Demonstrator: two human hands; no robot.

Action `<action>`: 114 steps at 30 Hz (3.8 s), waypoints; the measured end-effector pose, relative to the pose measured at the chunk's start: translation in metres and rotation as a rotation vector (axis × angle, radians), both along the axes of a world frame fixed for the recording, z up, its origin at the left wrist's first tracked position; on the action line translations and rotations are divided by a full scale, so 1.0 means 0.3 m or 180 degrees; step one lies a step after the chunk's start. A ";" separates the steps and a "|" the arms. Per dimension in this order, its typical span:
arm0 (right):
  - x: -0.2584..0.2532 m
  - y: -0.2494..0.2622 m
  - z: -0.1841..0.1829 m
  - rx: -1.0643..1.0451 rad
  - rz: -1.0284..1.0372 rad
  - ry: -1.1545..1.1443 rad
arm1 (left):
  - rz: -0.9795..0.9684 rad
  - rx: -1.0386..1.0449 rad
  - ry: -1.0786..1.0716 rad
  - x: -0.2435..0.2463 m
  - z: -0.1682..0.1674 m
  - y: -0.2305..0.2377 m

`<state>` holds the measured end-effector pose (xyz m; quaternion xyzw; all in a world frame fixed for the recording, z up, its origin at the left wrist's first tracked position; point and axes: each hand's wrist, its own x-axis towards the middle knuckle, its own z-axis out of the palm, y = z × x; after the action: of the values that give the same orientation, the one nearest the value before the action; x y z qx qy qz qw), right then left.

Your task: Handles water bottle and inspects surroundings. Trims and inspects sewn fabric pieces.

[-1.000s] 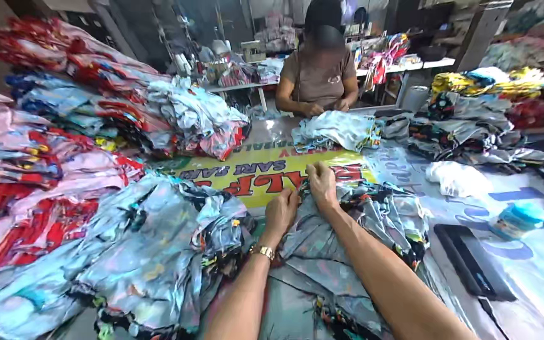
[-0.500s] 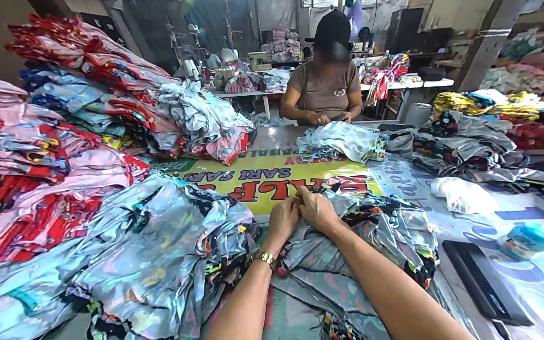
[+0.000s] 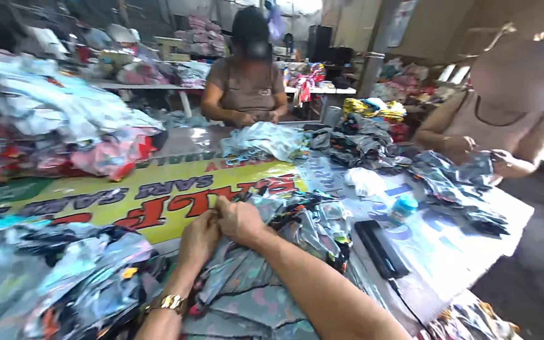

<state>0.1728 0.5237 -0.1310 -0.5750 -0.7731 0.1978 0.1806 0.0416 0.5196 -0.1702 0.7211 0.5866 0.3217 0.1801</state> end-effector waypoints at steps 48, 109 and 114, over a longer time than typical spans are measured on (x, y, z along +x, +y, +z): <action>0.018 -0.021 0.014 0.0039 0.0224 0.0339 | 0.0020 0.0022 -0.0018 -0.016 -0.012 -0.010; 0.016 -0.033 0.010 0.0196 0.0158 0.0396 | 0.0002 0.0061 -0.0073 -0.015 -0.013 -0.008; 0.006 -0.128 0.034 0.1362 0.0243 0.0682 | -0.0046 0.0302 -0.0449 -0.005 -0.017 -0.035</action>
<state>0.1746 0.4854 -0.1208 -0.4698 -0.7949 0.0960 0.3718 0.0401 0.5090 -0.1754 0.7086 0.5513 0.3978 0.1889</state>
